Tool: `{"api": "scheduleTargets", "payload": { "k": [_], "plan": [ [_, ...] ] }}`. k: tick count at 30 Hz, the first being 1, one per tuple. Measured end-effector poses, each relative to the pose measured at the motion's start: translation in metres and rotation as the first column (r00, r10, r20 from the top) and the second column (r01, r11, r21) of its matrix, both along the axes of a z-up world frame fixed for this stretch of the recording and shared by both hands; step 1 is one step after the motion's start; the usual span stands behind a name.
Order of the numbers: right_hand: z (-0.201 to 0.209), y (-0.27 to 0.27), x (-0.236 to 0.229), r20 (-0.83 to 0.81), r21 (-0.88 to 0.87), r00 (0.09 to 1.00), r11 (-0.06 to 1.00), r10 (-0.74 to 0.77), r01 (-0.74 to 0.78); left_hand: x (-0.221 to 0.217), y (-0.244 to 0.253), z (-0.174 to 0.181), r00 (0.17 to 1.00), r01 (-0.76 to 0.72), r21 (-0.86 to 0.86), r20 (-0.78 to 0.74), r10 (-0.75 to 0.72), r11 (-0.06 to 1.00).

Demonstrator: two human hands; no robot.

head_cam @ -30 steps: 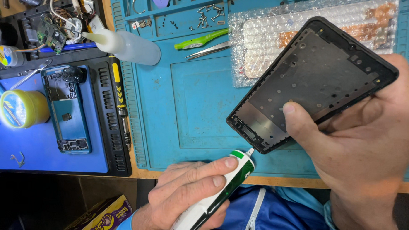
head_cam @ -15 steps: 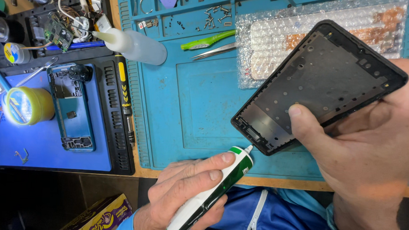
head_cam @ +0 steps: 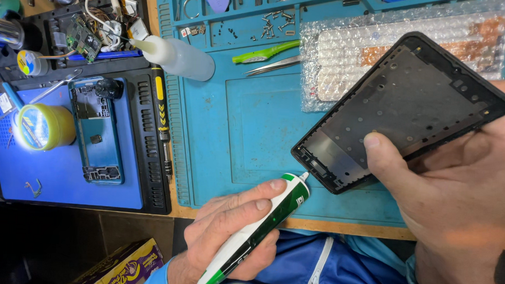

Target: The person applies a line of adhesive from a green and white tube along the inner edge of a black smartphone frame. They hold the frame with one hand and squeeze the tube with the other, moving along the perimeter to cover the edge.

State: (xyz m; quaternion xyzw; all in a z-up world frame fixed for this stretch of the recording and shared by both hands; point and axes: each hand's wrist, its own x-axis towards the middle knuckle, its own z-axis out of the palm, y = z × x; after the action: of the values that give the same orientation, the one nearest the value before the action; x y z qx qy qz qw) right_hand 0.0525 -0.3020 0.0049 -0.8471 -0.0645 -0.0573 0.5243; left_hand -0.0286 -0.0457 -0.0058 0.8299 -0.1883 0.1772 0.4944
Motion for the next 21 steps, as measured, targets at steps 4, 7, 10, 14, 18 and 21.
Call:
{"api": "scheduleTargets", "payload": {
  "k": [4, 7, 10, 14, 18, 21],
  "plan": [
    [0.0028, 0.0019, -0.0001, -0.043, 0.008, 0.999, 1.0, -0.022, 0.022, -0.0001, -0.0049, -0.0016, 0.999, -0.03, 0.003, 0.029, 0.03, 1.0],
    [0.0013, 0.0006, -0.0015, -0.038, 0.013, 0.999, 1.0, -0.008, 0.008, -0.0014, -0.0028, -0.0013, 1.0, 0.009, -0.006, 0.025, -0.009, 1.0],
    [0.0015, -0.0011, -0.0005, -0.027, -0.012, 1.0, 1.0, 0.004, -0.005, 0.0001, -0.0018, -0.0003, 1.0, 0.002, -0.015, -0.015, -0.002, 1.0],
    [0.0008, -0.0011, -0.0014, -0.047, -0.029, 0.999, 1.0, -0.006, 0.005, 0.0005, -0.0034, -0.0003, 0.999, -0.033, -0.043, 0.012, 0.033, 0.999],
    [0.0025, -0.0013, -0.0009, -0.049, -0.012, 0.999, 1.0, 0.01, -0.011, 0.001, 0.0, 0.0029, 1.0, 0.026, -0.009, -0.009, -0.026, 1.0],
    [0.0013, -0.0028, -0.0021, -0.064, -0.039, 0.998, 0.999, 0.016, -0.019, -0.0002, -0.0015, -0.0001, 0.999, -0.046, -0.042, -0.003, 0.046, 0.998]
  ]
}}
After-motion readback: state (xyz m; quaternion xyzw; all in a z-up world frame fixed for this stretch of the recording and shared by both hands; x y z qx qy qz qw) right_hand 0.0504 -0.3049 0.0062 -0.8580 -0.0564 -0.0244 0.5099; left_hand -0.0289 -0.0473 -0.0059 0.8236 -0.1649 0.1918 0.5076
